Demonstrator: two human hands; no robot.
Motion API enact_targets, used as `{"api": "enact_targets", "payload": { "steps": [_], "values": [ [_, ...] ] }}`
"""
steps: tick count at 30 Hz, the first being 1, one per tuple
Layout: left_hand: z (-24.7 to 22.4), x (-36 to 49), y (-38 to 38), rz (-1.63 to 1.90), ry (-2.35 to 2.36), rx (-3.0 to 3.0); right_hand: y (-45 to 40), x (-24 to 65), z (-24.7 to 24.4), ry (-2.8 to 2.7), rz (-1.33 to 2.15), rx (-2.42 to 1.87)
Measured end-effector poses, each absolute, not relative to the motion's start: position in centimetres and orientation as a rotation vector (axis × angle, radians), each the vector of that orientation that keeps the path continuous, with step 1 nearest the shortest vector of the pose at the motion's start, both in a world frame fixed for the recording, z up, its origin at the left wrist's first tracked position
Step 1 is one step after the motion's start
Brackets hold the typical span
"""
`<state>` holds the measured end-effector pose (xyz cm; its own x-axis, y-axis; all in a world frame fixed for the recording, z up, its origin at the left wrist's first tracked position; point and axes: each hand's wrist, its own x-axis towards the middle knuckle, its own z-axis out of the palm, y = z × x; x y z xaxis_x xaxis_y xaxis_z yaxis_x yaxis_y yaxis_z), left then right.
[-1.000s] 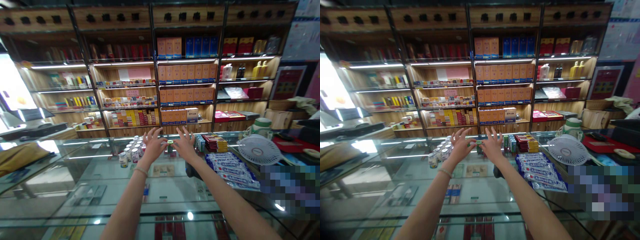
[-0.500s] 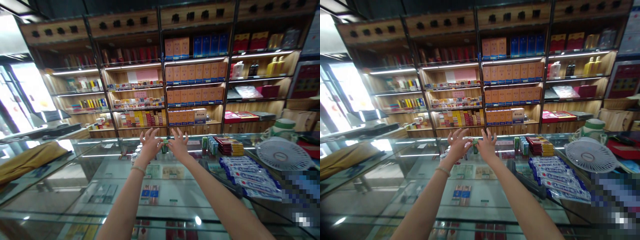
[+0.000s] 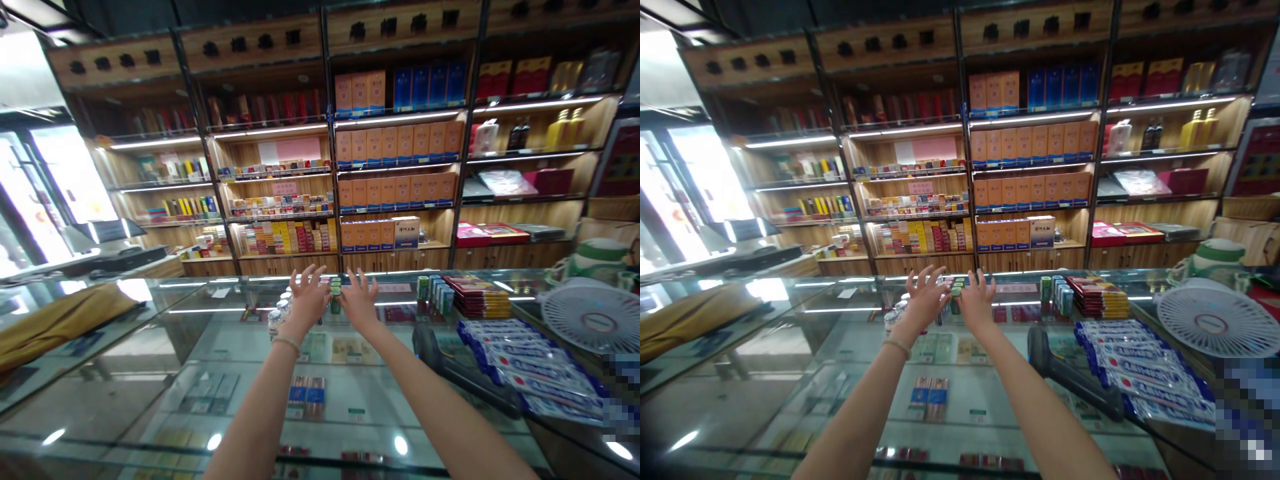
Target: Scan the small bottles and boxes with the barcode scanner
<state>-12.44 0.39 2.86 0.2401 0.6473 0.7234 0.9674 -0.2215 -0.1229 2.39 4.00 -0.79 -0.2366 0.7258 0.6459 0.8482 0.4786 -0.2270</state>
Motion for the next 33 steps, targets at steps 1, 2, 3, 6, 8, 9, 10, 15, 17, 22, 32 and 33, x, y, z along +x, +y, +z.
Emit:
{"api": "enact_targets", "payload": {
  "steps": [1, 2, 3, 6, 8, 9, 10, 15, 17, 22, 32, 33],
  "values": [
    [2.6, -12.4, 0.5, -0.732, -1.468, -1.954, 4.1, 2.4, -1.0, -2.027, -0.222, -1.301],
    [2.4, -12.4, 0.6, -0.735, -1.463, -1.957, 4.2, 2.4, -1.1, -2.038, -0.223, -1.304],
    [2.2, -12.4, 0.7, -0.741, -1.458, -1.96, 4.3, 2.4, -1.2, -2.048, -0.223, -1.311],
    [1.7, -12.4, 0.9, -0.751, -1.45, -1.964, 4.5, 2.4, -1.6, -2.072, -0.222, -1.318],
    [1.5, -12.5, 1.0, -0.727, -1.453, -1.961, 4.6, 2.3, -1.8, -2.077, -0.226, -1.314],
    [1.4, -12.5, 1.1, -0.707, -1.457, -1.958, 4.6, 2.2, -1.9, -2.075, -0.228, -1.314],
    [1.2, -12.6, 1.1, -0.683, -1.461, -1.952, 4.6, 2.2, -2.1, -2.071, -0.229, -1.316],
    [0.5, -13.0, 1.5, -0.585, -1.456, -1.904, 4.8, 1.8, -2.9, -2.044, -0.244, -1.324],
    [0.2, -13.1, 1.7, -0.568, -1.437, -1.897, 4.8, 1.7, -3.1, -2.045, -0.245, -1.328],
    [0.0, -13.2, 1.7, -0.566, -1.42, -1.898, 4.7, 1.6, -3.3, -2.063, -0.207, -1.356],
    [-0.1, -13.3, 0.9, -0.622, -1.45, -1.847, 4.1, 2.3, -4.5, -1.975, -0.071, -1.428],
    [-0.1, -13.2, 0.7, -0.63, -1.448, -1.843, 4.1, 2.3, -4.7, -1.968, -0.042, -1.442]
  ]
}}
